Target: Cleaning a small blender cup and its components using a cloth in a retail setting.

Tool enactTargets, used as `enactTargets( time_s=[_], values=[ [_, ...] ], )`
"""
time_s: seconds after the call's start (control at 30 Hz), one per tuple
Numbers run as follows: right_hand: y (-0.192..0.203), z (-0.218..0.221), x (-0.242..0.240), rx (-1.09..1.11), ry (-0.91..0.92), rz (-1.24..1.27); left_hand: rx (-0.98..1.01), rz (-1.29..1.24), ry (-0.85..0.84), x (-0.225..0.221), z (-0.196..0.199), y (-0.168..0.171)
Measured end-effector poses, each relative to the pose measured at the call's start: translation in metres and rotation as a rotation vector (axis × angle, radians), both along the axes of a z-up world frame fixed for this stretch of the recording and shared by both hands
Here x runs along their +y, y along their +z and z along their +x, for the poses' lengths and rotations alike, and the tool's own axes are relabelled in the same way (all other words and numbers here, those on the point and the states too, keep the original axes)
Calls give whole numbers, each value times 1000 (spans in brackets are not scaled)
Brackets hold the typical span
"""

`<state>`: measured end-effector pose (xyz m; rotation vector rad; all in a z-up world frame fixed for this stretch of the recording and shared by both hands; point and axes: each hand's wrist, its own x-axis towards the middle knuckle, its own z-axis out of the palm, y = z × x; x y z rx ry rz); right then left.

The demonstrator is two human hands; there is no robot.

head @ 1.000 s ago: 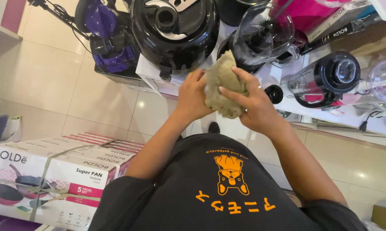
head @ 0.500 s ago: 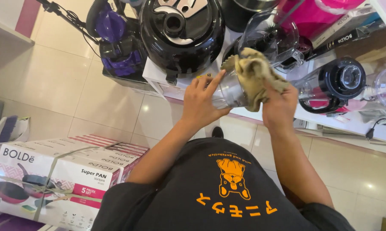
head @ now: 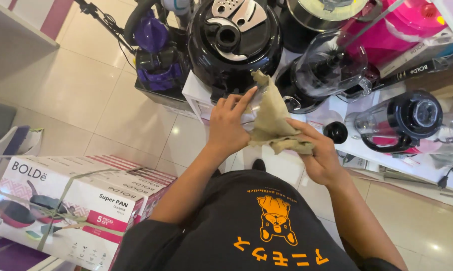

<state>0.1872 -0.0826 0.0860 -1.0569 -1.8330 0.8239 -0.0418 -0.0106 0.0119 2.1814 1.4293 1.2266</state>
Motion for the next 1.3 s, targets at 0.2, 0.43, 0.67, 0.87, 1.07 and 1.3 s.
enactTargets(
  time_s=[0.2, 0.43, 0.67, 0.87, 1.07, 1.3],
  values=[
    [-92, 52, 29, 763, -154, -97, -316, -288, -269, -18, -16, 36],
    [21, -58, 11, -20, 220, -66, -247, -319, -288, -25, -25, 20],
    [-38, -35, -4, 324, 248, -179, -338, -420, -346, -30, -60, 35],
    [-22, -48, -9, 140, 275, -97, -381, -561, -339, -42, -87, 36],
    [-30, -57, -8, 180, 297, 37, -551, -692, -395, -57, -98, 38],
    [-38, -50, -1, 365, 344, 74, -792, -732, -538, -72, -85, 6]
  ],
)
